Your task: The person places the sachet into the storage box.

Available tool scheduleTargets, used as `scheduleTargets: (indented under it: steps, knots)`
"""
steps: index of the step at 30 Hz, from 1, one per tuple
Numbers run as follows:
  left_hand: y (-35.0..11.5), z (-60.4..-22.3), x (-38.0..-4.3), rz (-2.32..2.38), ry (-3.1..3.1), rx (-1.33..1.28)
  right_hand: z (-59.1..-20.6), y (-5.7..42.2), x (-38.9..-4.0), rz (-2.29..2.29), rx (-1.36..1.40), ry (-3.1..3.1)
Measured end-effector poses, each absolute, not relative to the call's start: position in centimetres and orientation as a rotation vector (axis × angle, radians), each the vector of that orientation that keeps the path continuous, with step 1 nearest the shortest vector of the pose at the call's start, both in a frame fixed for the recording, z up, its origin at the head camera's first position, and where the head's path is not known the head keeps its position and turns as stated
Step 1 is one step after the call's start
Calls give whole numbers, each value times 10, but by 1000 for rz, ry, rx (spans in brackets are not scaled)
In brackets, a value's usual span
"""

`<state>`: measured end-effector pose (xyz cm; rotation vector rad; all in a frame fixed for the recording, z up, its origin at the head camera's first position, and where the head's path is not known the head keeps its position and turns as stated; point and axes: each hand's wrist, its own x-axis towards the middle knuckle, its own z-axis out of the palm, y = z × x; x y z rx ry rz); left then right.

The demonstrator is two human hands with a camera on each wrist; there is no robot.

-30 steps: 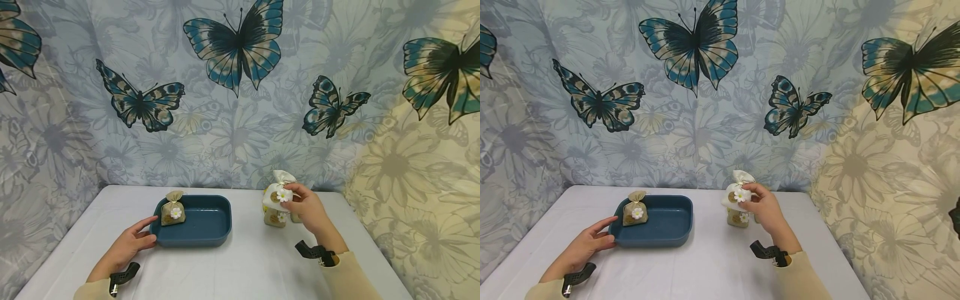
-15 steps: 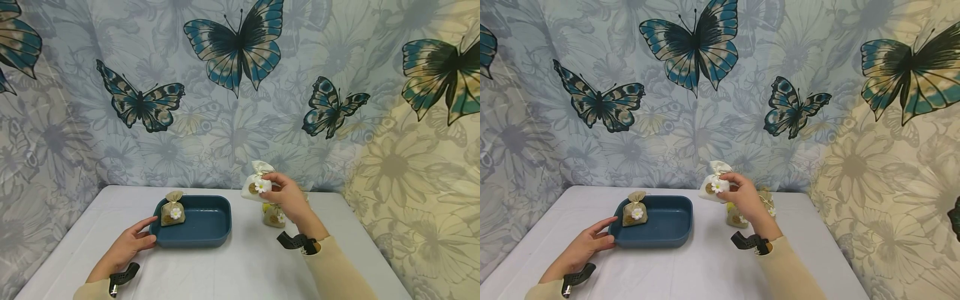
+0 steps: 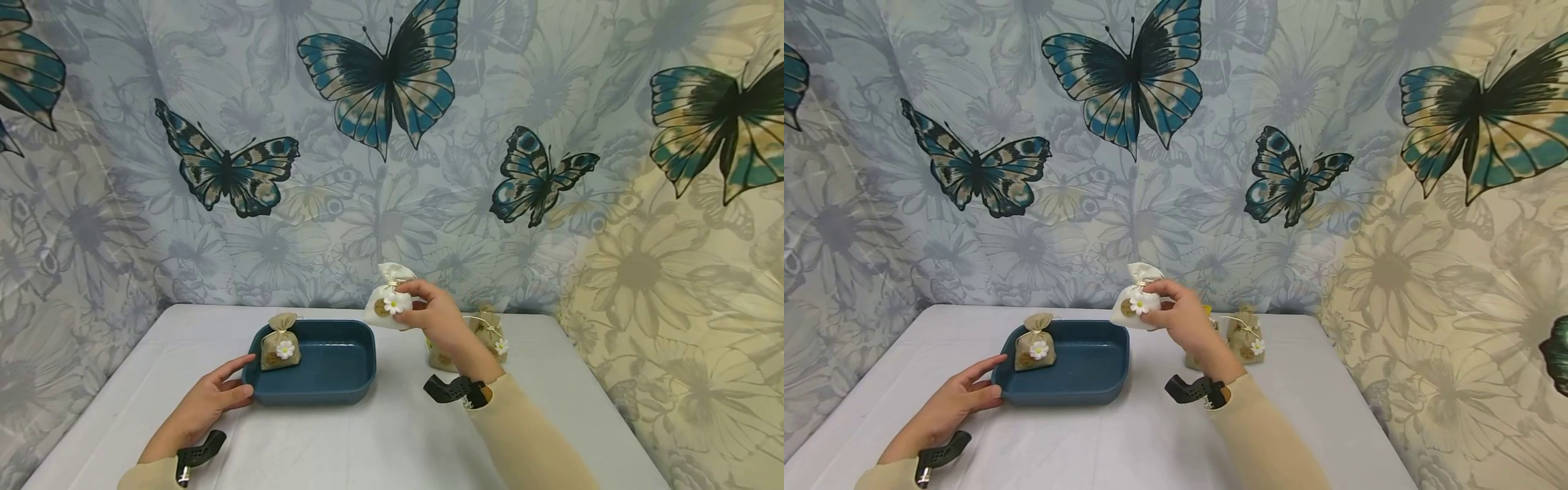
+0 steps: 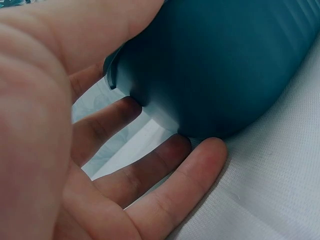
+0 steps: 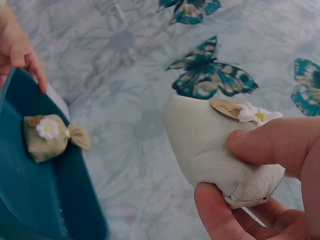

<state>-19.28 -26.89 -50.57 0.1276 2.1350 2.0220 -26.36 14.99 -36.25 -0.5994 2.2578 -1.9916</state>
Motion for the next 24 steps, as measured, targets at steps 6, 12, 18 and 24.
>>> scheduleTargets:
  steps: [6, 12, 18, 24]
  knots:
    - [-270, -507, -194, 2016, 2141, 122, -372, 128, -270, -1974, -619, 2200]
    - [-270, -508, -194, 2007, 2157, 100, -384, 107, -277, -1948, -622, 2172]
    - [-269, -508, -194, 2012, 2154, 117, -398, 90, -280, -1887, -568, 2201]
    - [-270, -508, -194, 2018, 2143, 127, -416, 70, -287, -1863, -493, 2217]
